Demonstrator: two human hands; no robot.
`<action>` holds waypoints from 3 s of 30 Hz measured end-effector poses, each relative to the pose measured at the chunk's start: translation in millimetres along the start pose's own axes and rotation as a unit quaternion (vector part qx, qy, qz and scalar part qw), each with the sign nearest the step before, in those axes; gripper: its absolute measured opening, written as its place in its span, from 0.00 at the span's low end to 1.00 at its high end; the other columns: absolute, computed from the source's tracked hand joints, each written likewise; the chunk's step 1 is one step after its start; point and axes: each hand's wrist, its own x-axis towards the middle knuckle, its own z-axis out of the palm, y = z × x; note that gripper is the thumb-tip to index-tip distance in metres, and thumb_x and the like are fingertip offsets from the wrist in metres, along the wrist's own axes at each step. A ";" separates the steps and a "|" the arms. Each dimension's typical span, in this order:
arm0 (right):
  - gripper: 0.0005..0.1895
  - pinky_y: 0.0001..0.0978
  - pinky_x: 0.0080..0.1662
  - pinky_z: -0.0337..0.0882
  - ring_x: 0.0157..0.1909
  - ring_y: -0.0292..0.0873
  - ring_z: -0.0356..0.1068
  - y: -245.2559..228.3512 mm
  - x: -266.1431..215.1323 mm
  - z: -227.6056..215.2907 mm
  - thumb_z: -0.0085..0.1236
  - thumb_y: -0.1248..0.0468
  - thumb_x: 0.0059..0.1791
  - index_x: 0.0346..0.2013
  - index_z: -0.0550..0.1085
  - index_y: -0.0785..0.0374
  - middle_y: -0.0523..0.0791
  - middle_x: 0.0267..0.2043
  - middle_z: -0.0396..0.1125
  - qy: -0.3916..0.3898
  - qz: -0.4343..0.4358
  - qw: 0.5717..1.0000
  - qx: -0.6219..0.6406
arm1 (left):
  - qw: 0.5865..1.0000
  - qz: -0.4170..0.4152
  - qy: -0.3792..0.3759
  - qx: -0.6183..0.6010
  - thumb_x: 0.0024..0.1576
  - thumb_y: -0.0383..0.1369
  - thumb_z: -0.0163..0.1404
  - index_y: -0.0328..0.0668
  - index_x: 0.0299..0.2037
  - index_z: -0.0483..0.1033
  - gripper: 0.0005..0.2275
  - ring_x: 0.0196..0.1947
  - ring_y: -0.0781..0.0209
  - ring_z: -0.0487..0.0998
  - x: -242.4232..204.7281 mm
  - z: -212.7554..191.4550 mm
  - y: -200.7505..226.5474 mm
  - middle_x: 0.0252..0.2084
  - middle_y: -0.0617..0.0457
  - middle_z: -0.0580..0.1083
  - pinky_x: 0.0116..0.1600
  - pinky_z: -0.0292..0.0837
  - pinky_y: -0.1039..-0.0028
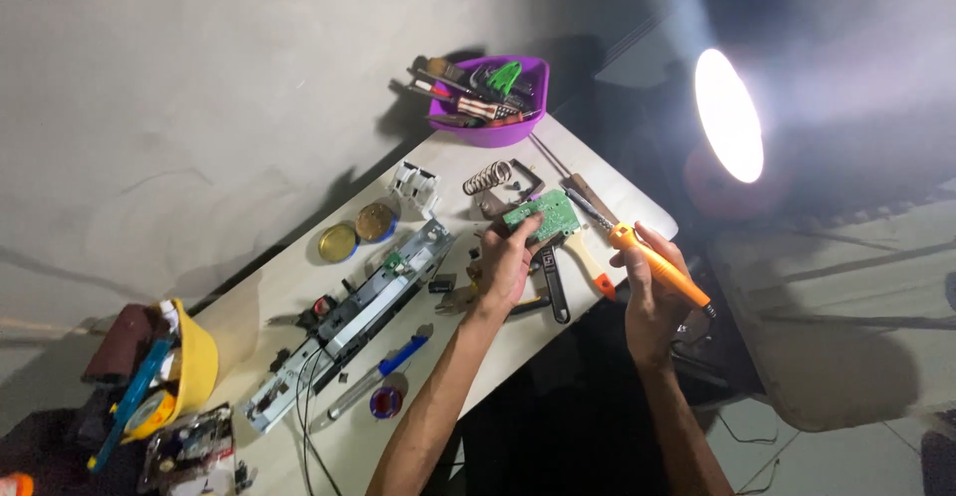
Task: Soldering components onto a printed circuit board at a dedicated repair workstation.
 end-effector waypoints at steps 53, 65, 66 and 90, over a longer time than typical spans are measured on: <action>0.13 0.37 0.37 0.73 0.29 0.44 0.72 -3.7 -1.8 -8.9 0.59 0.74 0.51 0.51 0.76 0.75 0.55 0.34 0.69 0.012 0.067 0.997 -0.040 | 0.999 0.029 -0.013 -0.035 0.50 0.20 0.63 0.38 0.45 0.77 0.15 0.38 0.51 0.83 38.9 -12.7 -37.7 0.40 0.47 0.76 0.46 0.85 0.54; 0.13 0.37 0.37 0.73 0.29 0.44 0.71 -0.7 -2.3 -11.3 0.59 0.74 0.51 0.50 0.75 0.75 0.55 0.34 0.68 0.013 0.066 0.997 -0.031 | 0.999 0.039 -0.014 -0.031 0.51 0.21 0.63 0.38 0.46 0.77 0.14 0.38 0.51 0.83 38.1 -11.3 -34.2 0.39 0.46 0.77 0.45 0.86 0.54; 0.13 0.37 0.37 0.73 0.29 0.43 0.71 -0.3 -2.7 -11.3 0.59 0.74 0.51 0.51 0.75 0.75 0.55 0.34 0.68 0.016 0.067 0.997 -0.027 | 0.999 0.040 -0.014 -0.030 0.51 0.21 0.63 0.39 0.46 0.77 0.14 0.38 0.51 0.83 37.5 -10.3 -32.1 0.39 0.46 0.77 0.44 0.86 0.54; 0.13 0.37 0.36 0.73 0.28 0.45 0.71 5.6 -3.9 -14.0 0.59 0.74 0.51 0.50 0.75 0.77 0.56 0.33 0.68 0.013 0.052 0.998 -0.033 | 0.999 0.018 0.009 -0.030 0.47 0.22 0.68 0.34 0.41 0.79 0.14 0.34 0.57 0.82 20.3 1.3 -19.6 0.35 0.48 0.77 0.39 0.85 0.65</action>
